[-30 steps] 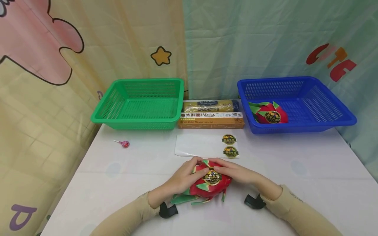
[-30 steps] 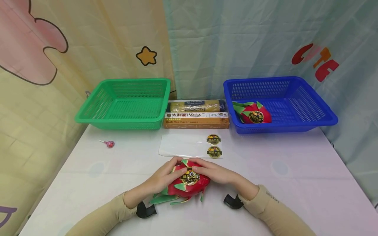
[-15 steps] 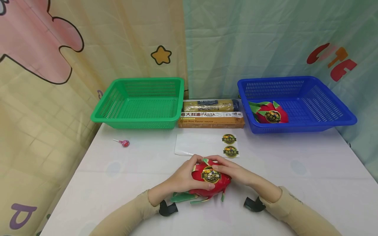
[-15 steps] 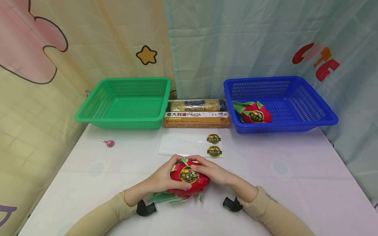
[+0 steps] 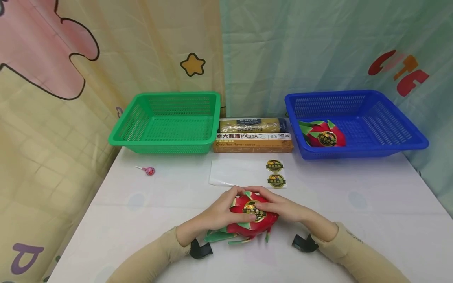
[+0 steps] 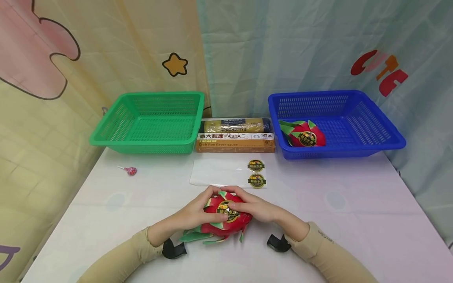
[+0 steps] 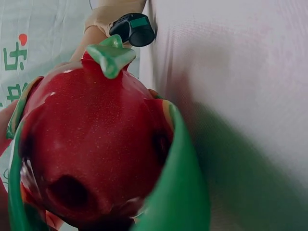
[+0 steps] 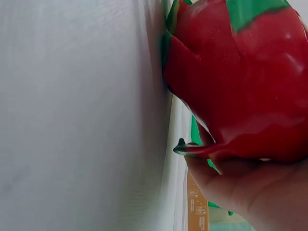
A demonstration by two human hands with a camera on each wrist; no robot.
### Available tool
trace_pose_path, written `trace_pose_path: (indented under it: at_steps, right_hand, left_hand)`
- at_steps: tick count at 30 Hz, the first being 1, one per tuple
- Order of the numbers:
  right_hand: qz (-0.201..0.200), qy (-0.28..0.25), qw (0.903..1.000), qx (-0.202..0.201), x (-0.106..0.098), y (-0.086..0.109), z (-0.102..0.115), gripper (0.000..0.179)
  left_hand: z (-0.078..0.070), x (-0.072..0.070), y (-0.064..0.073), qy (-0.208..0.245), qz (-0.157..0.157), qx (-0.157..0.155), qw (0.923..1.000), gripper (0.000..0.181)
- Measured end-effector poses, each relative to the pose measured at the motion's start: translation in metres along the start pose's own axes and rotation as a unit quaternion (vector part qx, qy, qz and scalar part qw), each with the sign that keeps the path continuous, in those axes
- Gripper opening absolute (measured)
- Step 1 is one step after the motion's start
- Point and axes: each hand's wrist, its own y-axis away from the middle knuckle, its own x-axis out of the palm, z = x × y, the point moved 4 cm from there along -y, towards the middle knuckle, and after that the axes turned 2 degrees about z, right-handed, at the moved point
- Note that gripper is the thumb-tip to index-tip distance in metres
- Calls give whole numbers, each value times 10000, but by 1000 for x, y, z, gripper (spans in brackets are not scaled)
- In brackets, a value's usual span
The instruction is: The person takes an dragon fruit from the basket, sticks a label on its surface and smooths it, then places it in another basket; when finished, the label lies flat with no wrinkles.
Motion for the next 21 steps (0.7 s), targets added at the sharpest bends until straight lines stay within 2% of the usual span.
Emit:
trace_pose_path:
  at_steps: [5, 10, 16, 19, 21]
  right_hand:
    - [98, -10, 9999, -65, -2, 0, 1, 48]
    - [177, -23, 9997, -170, -3, 0, 2, 47]
    - [35, 13, 10000, 37, -9, 1, -1, 50]
    - [174, 121, 9997, 140, -10, 2, -2, 53]
    - [317, 293, 9990, 100, -8, 4, -2, 62]
  left_hand:
    - [0, -1, 1, 130, 80, -10, 9999, 52]
    - [0, -2, 2, 14, 119, 21, 9999, 49]
    - [1, -4, 3, -133, 234, 83, 9996, 49]
    - [2, -5, 2, -107, 328, 145, 9993, 47]
    - [2, -5, 1, -70, 387, 197, 9990, 44]
